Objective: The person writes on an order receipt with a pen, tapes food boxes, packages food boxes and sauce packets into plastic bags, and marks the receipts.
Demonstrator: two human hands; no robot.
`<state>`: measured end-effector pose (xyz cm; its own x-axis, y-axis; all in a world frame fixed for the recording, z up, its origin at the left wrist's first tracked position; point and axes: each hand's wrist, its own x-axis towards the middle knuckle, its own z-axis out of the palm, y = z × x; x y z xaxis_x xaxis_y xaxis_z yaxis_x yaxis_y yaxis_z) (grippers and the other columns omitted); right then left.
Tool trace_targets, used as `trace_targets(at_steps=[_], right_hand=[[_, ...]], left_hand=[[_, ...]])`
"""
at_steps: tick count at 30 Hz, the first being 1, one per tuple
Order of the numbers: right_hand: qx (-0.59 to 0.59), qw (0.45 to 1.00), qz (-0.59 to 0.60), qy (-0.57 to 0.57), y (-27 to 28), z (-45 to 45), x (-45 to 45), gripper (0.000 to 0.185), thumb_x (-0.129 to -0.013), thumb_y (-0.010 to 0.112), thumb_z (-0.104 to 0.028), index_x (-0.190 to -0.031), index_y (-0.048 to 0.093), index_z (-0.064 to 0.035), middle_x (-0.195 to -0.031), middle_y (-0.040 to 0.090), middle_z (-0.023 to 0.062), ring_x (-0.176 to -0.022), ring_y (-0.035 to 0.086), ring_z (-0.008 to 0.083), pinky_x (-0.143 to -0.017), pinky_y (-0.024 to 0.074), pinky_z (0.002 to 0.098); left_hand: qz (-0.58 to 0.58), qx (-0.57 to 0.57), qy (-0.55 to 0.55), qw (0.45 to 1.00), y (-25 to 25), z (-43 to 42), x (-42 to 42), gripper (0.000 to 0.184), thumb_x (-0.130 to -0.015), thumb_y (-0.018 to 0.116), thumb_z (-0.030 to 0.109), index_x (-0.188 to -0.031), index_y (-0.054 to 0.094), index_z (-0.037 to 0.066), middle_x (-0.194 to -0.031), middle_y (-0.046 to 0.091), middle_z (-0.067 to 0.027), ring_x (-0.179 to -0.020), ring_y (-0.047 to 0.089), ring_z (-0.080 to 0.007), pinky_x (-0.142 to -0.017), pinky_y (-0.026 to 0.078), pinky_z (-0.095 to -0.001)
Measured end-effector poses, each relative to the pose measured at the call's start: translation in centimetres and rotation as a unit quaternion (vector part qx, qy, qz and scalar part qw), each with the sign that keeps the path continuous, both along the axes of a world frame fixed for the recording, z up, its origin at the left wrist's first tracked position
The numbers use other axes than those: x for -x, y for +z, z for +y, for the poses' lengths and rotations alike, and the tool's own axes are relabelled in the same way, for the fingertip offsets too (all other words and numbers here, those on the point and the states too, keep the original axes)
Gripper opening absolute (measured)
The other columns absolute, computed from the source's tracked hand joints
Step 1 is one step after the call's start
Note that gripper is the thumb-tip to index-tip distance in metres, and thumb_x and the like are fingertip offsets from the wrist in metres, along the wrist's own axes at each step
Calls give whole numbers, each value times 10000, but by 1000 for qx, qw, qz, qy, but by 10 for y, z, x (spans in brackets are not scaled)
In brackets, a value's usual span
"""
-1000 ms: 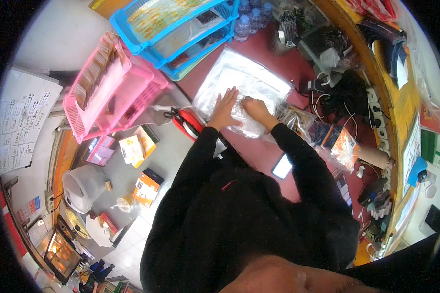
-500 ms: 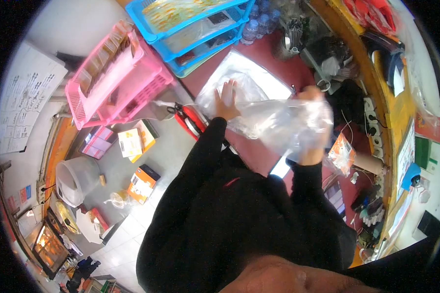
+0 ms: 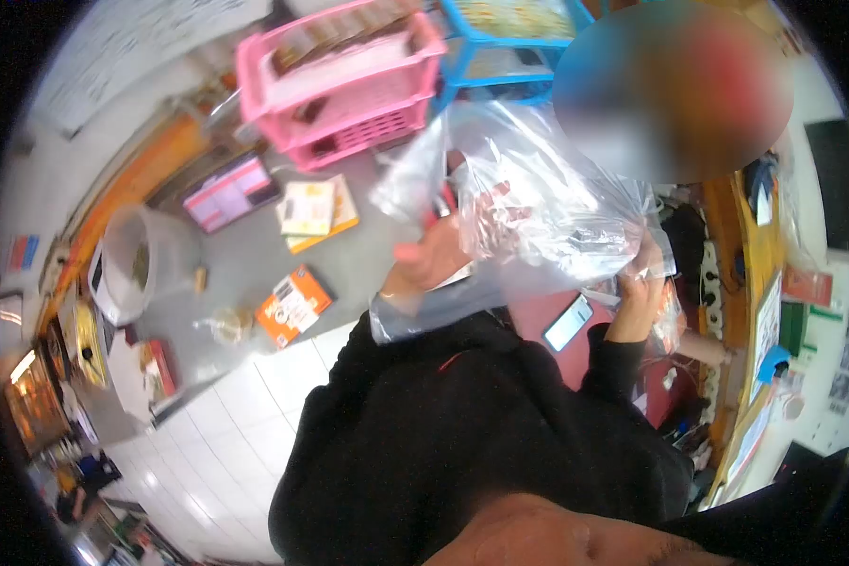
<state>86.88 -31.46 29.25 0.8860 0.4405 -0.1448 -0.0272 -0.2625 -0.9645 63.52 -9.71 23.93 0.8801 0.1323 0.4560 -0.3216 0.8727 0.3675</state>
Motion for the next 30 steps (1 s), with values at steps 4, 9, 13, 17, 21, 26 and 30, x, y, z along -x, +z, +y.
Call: trace_targets(at_steps=[4,9,13,17,21,26,30], right_hand=[[-91,979,163,-86,28,31,41,414,-998,396,-272,-1272,454,33,-1206,540,180,-1070,548,274,-918,464,366],[-52,973,-201,-99,7,41,83,325,-954,534,-232,-1160,489,16,-1085,547,102,-978,537,228,-870,443,337],[47,827,-540,152,39,56,175,257,-808,718,-179,-910,590,19,-827,565,60,-795,531,180,-733,443,335],[138,932,-185,280,5,94,278,269,-632,792,-172,-781,638,-8,-728,548,71,-707,533,167,-610,412,294],[148,898,-266,317,-9,72,227,219,-676,748,-92,-644,546,-14,-634,491,36,-601,460,122,-552,372,269],[240,835,-434,237,-27,31,166,344,-616,731,-3,-917,567,-41,-817,534,100,-761,533,210,-707,437,330],[173,802,-442,363,2,82,253,646,-628,763,-51,-1215,493,-59,-1100,555,156,-1005,547,299,-868,425,399]], left_hand=[[248,-94,179,947,36,-9,73,727,-797,752,206,-1371,367,-20,-1290,525,-168,-1201,507,-267,-1012,415,-389],[373,66,159,912,-6,-13,116,420,-795,740,149,-1142,555,1,-1100,618,-82,-1071,580,-204,-874,481,-298],[390,74,114,911,-43,-33,116,447,-809,729,145,-1214,574,40,-1054,646,-65,-1039,587,-153,-843,484,-272],[247,113,101,957,-1,-52,131,226,-805,738,145,-982,662,28,-909,649,-37,-834,588,-118,-714,468,-273],[365,-365,507,690,-79,-5,155,128,-740,674,24,-868,667,28,-816,662,-94,-793,616,-182,-704,481,-308],[509,-297,613,526,-136,57,210,150,-677,538,-63,-724,615,57,-641,607,-101,-608,583,-150,-550,441,-307],[318,-389,670,547,-49,10,167,114,-644,547,-29,-713,558,61,-633,546,-84,-571,554,-224,-545,447,-313]])
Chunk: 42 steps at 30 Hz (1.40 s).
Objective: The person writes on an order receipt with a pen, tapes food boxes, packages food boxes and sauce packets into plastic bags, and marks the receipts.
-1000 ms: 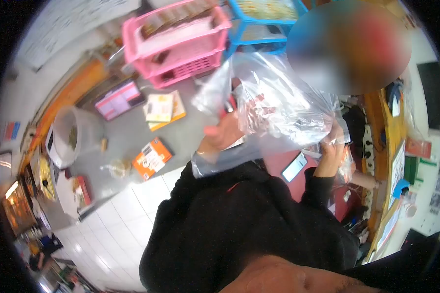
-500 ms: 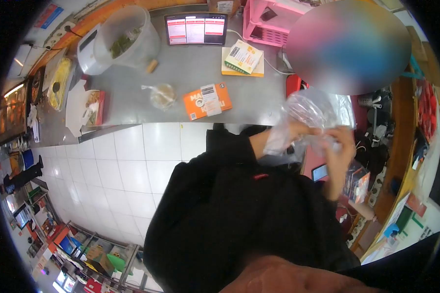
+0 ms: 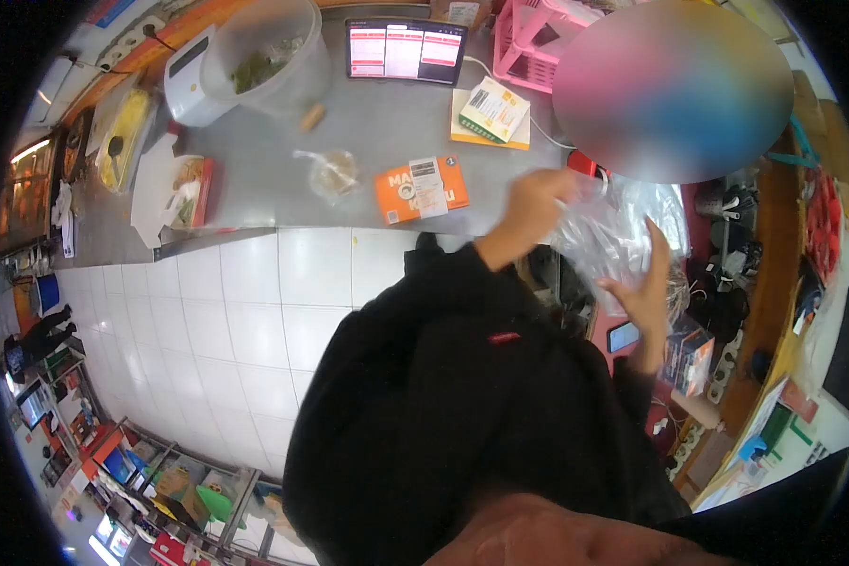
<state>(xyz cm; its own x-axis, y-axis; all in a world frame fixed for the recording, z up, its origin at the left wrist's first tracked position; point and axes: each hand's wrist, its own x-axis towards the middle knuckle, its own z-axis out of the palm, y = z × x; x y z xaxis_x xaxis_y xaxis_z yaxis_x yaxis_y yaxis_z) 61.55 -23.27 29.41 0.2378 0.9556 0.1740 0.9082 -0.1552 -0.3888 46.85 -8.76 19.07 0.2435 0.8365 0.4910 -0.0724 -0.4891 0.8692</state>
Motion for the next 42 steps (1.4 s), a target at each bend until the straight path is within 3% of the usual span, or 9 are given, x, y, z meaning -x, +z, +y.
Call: trace_targets(at_steps=[6,11,12,16,23,27,32,36,42], right_hand=[[-12,982,97,-162,-50,10,-56,606,-731,705,-108,-1275,453,-24,-957,602,138,-832,602,286,-760,475,360],[-51,960,269,-54,-83,-49,-163,507,-833,582,-100,-1317,447,-37,-934,621,133,-791,611,268,-713,473,393],[-45,919,391,-19,-85,-56,-175,492,-841,578,-113,-1313,457,-46,-964,619,151,-828,607,286,-731,467,414],[-130,349,928,-15,31,-60,-155,469,-804,569,-107,-1267,519,-53,-1223,549,240,-1188,508,329,-1012,373,476],[127,960,125,-216,-47,-38,-242,542,-754,733,-357,-1231,609,-131,-1255,491,307,-1026,569,371,-938,444,416],[358,896,-70,-255,-72,-24,-295,1057,-622,814,-151,-1479,197,-196,-1428,179,376,-1080,552,384,-854,526,390],[-6,953,262,154,-31,-58,-370,311,-722,706,-67,-1031,682,-55,-1118,632,151,-853,645,240,-728,510,325],[-91,845,179,-496,-102,-108,-577,171,-823,612,-249,-851,733,-131,-917,702,120,-855,672,263,-775,517,375],[243,820,-29,-517,-191,-131,-690,641,-697,710,-459,-1164,601,-35,-1226,560,238,-1177,522,368,-958,440,435]], left_hand=[[88,-69,95,989,28,12,-13,71,-717,609,45,-783,597,69,-796,619,-108,-729,606,-271,-638,489,-354],[-18,464,-420,780,-39,0,7,164,-881,587,166,-966,642,38,-890,639,-80,-800,622,-251,-732,500,-340],[-179,596,-538,569,-45,-11,11,193,-898,575,177,-999,651,31,-901,641,-73,-829,625,-245,-768,504,-335],[-402,590,-462,527,-19,1,18,490,-858,646,155,-1290,465,11,-967,626,-88,-812,635,-183,-772,530,-339],[-131,404,-304,853,36,43,-130,546,-738,672,-39,-1246,505,69,-1006,611,-34,-1003,527,-141,-883,469,-306],[337,-128,-265,894,-1,29,-219,423,-663,710,51,-1076,624,21,-845,642,-133,-943,569,-315,-845,456,-398],[485,-98,-219,841,-36,56,-244,788,-576,774,108,-1305,478,60,-1045,623,-210,-976,578,-395,-857,460,-430],[543,7,-335,770,-7,46,-250,850,-551,822,101,-1319,459,83,-1261,505,-244,-1165,474,-415,-937,437,-432],[587,39,-260,765,8,28,-255,913,-501,862,122,-1320,464,60,-1282,507,-224,-1201,466,-391,-984,407,-423]])
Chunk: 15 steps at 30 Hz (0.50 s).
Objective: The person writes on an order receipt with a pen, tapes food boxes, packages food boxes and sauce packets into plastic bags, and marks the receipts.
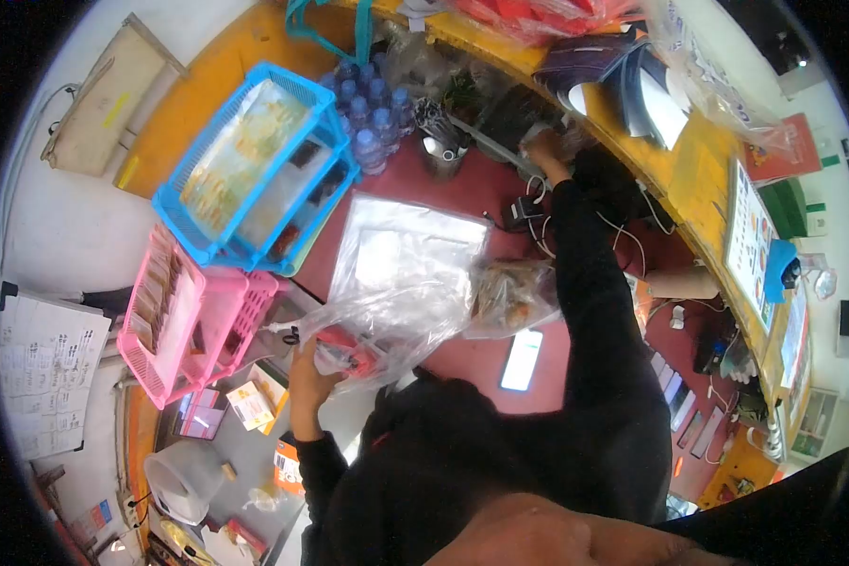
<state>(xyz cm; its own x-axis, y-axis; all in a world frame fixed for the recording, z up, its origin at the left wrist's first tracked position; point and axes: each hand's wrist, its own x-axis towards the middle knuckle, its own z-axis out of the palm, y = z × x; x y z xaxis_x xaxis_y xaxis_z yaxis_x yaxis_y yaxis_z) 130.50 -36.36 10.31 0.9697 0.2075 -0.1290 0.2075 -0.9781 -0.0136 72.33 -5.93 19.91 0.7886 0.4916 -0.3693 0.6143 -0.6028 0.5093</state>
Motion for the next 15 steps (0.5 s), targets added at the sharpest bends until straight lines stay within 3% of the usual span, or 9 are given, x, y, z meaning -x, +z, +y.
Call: trace_targets(at_steps=[1,2,3,4,7,10,13,15], right_hand=[[-41,976,188,-102,24,4,-23,661,-694,711,-462,-1180,590,-31,-1234,553,242,-1189,514,365,-968,433,432],[-79,906,365,-200,80,10,-47,681,-692,712,-466,-1196,579,-28,-1243,545,247,-1200,505,362,-978,426,429],[-68,973,179,-126,40,5,-26,695,-686,719,-479,-1203,580,-36,-1232,557,238,-1191,515,358,-979,428,423],[-20,997,-27,-65,-2,-1,-6,708,-679,726,-491,-1209,580,-44,-1222,568,230,-1183,525,354,-979,430,416],[-34,999,18,19,27,-17,1,736,-648,754,-516,-1196,587,-53,-1214,582,213,-1145,557,332,-966,433,409],[-70,993,-21,87,24,-30,-1,574,-701,647,-632,-838,713,-79,-938,679,169,-944,627,339,-828,462,429],[-213,975,45,31,18,-41,-5,571,-697,645,-641,-798,696,-82,-893,680,156,-916,630,324,-822,460,426],[-250,967,33,31,-6,-55,-18,578,-686,646,-656,-799,685,-91,-865,677,154,-898,629,317,-825,455,426]], left_hand=[[-2,3,-1,1000,2,-2,1,907,-501,861,118,-1316,468,58,-1279,509,-226,-1198,467,-392,-986,406,-422],[-7,6,-3,1000,6,-2,-1,900,-502,860,115,-1312,471,55,-1276,510,-228,-1195,468,-392,-988,404,-421],[-13,7,-5,1000,9,-1,-2,894,-503,859,111,-1308,475,53,-1272,512,-230,-1193,469,-392,-989,403,-420],[-14,2,-9,1000,9,1,-1,890,-503,858,110,-1305,476,48,-1268,514,-231,-1190,470,-392,-990,402,-419],[-22,-10,-17,1000,5,5,1,874,-504,856,107,-1291,482,35,-1255,524,-229,-1184,473,-390,-990,401,-417],[-36,-14,-17,999,8,4,-1,850,-506,855,106,-1273,496,25,-1241,537,-222,-1179,477,-384,-985,404,-416],[-54,-9,-27,998,13,1,-4,828,-507,854,103,-1256,510,21,-1225,548,-219,-1168,488,-379,-973,410,-413],[-63,-9,-33,997,14,1,-3,820,-507,855,100,-1250,517,21,-1218,553,-220,-1158,497,-376,-964,415,-410]])
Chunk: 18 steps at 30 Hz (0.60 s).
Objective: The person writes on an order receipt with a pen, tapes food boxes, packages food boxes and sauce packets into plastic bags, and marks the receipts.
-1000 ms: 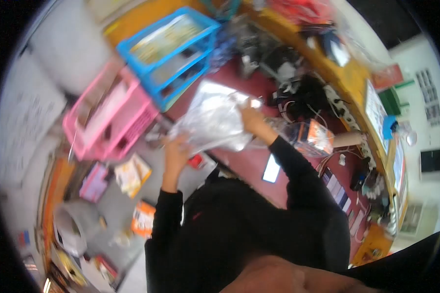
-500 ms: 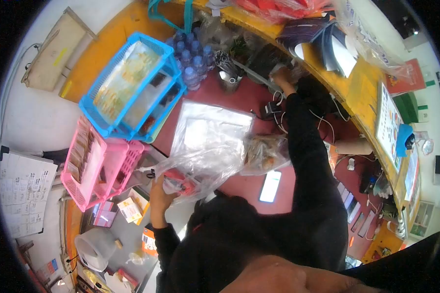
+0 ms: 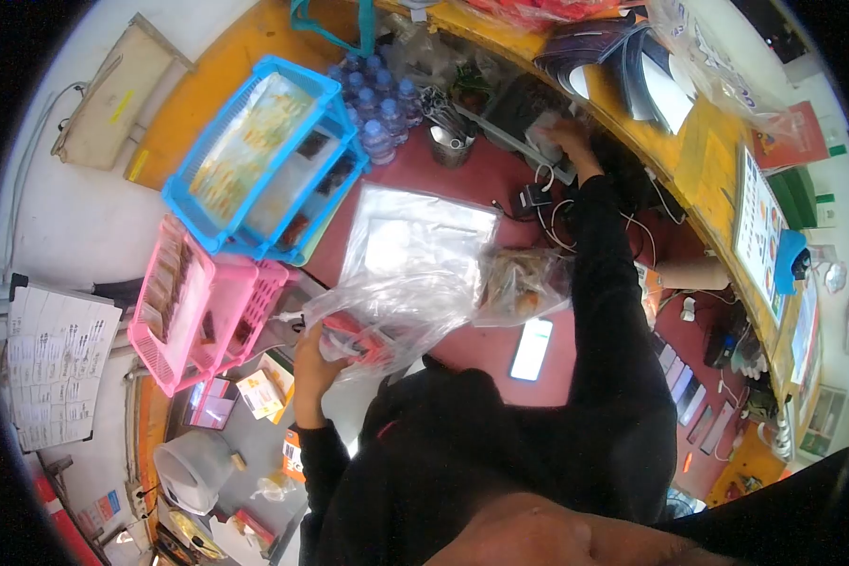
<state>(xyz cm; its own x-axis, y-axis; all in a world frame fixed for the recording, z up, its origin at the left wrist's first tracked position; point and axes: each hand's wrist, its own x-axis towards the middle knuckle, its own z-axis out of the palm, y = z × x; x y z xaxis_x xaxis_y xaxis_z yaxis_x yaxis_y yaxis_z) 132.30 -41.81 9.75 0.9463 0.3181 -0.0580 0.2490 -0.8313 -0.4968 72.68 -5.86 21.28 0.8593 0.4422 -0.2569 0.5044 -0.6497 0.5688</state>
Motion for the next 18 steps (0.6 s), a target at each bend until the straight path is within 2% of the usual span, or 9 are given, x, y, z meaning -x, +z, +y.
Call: trace_targets(at_steps=[4,6,8,9,11,13,16,18], right_hand=[[45,998,-22,-27,2,-6,5,632,-660,666,-666,-888,680,-77,-917,672,182,-931,629,309,-849,451,422],[77,984,-159,-10,0,-6,8,667,-646,683,-658,-930,673,-55,-987,658,199,-981,618,316,-868,451,423],[126,966,-226,-13,-5,-11,8,677,-636,704,-640,-957,674,-45,-1065,636,196,-1038,592,322,-910,436,425],[159,961,-225,-24,19,-3,30,668,-632,717,-625,-963,680,-46,-1110,621,185,-1072,573,325,-942,421,426],[164,966,-193,-49,35,1,41,695,-632,711,-630,-988,674,-35,-1140,609,192,-1096,557,345,-952,419,432],[107,983,-130,-77,27,-7,28,766,-638,676,-670,-1027,651,-11,-1114,615,230,-1077,564,377,-908,443,441],[126,976,-165,-68,16,-11,19,786,-628,680,-678,-1019,649,3,-1104,616,236,-1069,564,378,-894,446,441],[98,980,-154,-83,14,-9,16,797,-619,702,-661,-1059,645,1,-1204,564,231,-1145,516,380,-972,401,427]], left_hand=[[2,2,7,1000,5,-4,3,826,-505,855,96,-1253,513,16,-1203,560,-224,-1142,509,-379,-953,422,-409],[-3,5,5,1000,3,-5,5,836,-504,856,97,-1259,508,16,-1205,559,-225,-1141,510,-380,-952,424,-410],[-3,7,2,1000,0,-6,9,846,-504,857,99,-1268,502,18,-1216,553,-225,-1148,507,-380,-955,422,-409],[-3,9,1,1000,-2,-6,10,852,-504,857,99,-1273,499,20,-1221,550,-226,-1151,506,-380,-956,422,-409],[7,15,4,1000,-5,-7,12,863,-506,858,101,-1283,492,26,-1234,543,-226,-1160,503,-377,-962,420,-407],[8,5,6,1000,-8,-9,16,869,-506,858,100,-1289,487,30,-1240,539,-227,-1167,500,-375,-968,418,-405],[-2,-9,9,1000,-7,-15,18,874,-505,860,98,-1290,483,28,-1240,537,-229,-1175,495,-375,-977,414,-403],[-3,14,21,1000,-3,-19,18,878,-503,861,96,-1291,481,25,-1240,536,-230,-1180,491,-375,-983,412,-403]])
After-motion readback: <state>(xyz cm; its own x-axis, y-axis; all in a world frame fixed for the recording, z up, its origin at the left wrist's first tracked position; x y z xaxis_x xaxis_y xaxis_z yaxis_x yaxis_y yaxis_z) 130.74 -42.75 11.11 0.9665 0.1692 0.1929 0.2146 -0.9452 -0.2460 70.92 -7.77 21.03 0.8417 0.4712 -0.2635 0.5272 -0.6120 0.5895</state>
